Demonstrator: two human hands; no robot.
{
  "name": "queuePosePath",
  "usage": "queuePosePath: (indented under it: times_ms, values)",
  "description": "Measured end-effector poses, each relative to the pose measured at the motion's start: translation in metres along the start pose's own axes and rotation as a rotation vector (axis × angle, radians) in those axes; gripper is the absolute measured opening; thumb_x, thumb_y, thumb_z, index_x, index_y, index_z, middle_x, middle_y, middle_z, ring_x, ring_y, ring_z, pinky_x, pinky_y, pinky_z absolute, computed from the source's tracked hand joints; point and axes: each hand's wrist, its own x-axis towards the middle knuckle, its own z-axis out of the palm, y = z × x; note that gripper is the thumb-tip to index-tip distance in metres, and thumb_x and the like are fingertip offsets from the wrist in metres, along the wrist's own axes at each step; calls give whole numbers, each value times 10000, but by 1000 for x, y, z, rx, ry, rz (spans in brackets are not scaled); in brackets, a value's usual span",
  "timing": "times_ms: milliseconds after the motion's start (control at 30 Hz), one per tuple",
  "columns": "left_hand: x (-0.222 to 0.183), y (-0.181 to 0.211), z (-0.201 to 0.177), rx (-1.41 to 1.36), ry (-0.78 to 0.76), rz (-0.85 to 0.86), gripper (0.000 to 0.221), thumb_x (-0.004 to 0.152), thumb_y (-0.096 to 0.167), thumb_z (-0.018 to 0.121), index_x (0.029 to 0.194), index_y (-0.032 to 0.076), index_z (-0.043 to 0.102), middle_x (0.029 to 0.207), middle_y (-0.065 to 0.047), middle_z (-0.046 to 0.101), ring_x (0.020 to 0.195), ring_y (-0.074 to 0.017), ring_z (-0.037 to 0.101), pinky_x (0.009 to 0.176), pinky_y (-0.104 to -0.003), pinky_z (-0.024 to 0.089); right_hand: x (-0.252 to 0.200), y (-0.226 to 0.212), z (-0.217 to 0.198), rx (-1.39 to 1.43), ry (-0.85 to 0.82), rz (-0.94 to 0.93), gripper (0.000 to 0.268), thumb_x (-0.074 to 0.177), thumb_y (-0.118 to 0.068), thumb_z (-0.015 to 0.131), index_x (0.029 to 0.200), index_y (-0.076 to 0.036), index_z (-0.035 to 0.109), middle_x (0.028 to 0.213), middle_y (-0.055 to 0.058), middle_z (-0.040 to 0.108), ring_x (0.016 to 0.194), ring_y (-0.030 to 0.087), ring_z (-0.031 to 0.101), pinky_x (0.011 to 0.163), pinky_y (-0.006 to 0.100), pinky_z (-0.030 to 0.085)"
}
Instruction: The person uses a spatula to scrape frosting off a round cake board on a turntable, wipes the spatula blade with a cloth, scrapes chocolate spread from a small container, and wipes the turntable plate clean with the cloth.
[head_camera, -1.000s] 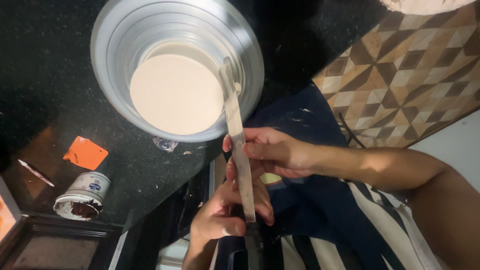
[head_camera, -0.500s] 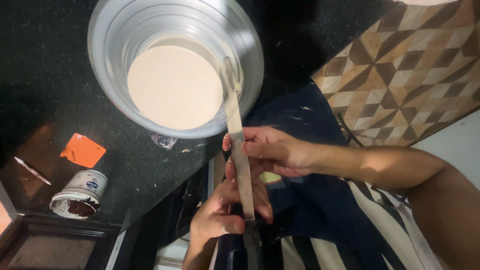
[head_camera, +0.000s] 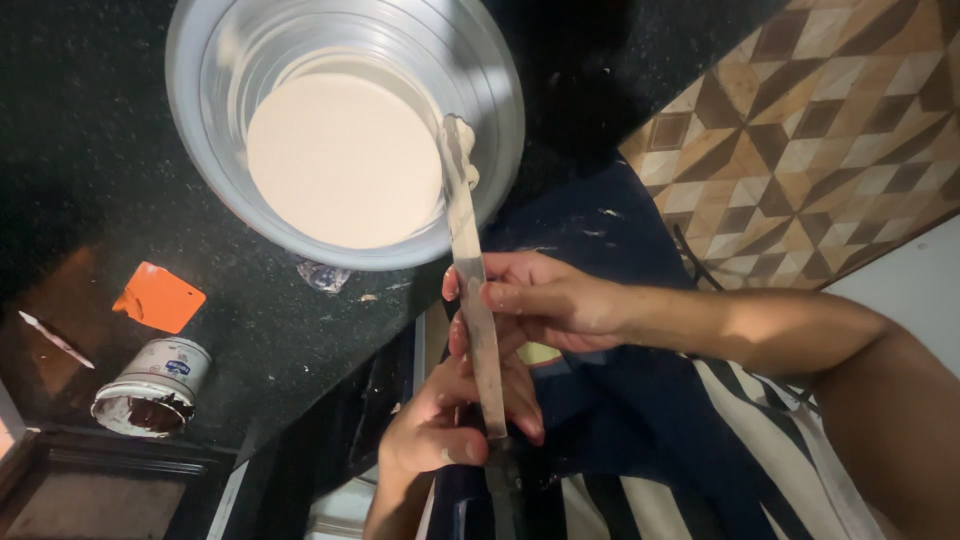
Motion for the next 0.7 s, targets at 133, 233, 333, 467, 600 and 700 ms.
queuePosePath:
  times_ms: [133,233,333,467,600,700]
  values:
    - [-1,-1,2,-11,8,35,539,896,510,713,1009,-16,755,1013,-114,755,986,-283,689,890,-370,490,0,4,-2,-5,-21,-8,427,1051,-289,633,1369,-47,481,1196,150,670,1198,271,664,1013,449,575]
    - [-3,-4,-2,13,-24,24,530,902,498,710,1008,-20,756,1019,-123,757,996,-291,698,895,-375,495,0,6,-4,1,-31,-5,415,1058,-288,627,1368,-53,483,1202,152,671,1196,269,661,1002,450,572]
    - [-2,-3,1,5,-14,15,545,881,501,704,1002,-27,756,996,-125,755,968,-290,693,879,-371,487,-1,7,-4,-7,-28,-5,412,1060,-290,622,1369,-55,484,1203,149,669,1199,272,660,1004,451,572]
    - [-4,-2,5,9,8,40,554,884,513,690,987,-27,756,992,-128,751,976,-293,685,884,-375,483,-1,9,-3,-9,-44,-9,413,1069,-294,624,1372,-52,484,1211,161,671,1204,280,660,1003,447,568]
    - [-5,-4,5,30,17,47,574,888,529,675,983,-31,755,993,-130,749,990,-293,678,898,-381,479,-1,10,-3,-6,-48,-5,423,1059,-297,636,1368,-52,482,1210,156,668,1210,277,659,1007,452,573]
    - [-6,-4,5,36,9,49,583,889,534,673,993,-34,757,992,-128,747,997,-293,675,906,-383,476,0,12,-3,-9,-41,-4,431,1056,-299,640,1370,-50,481,1209,158,667,1207,277,660,1005,449,573]
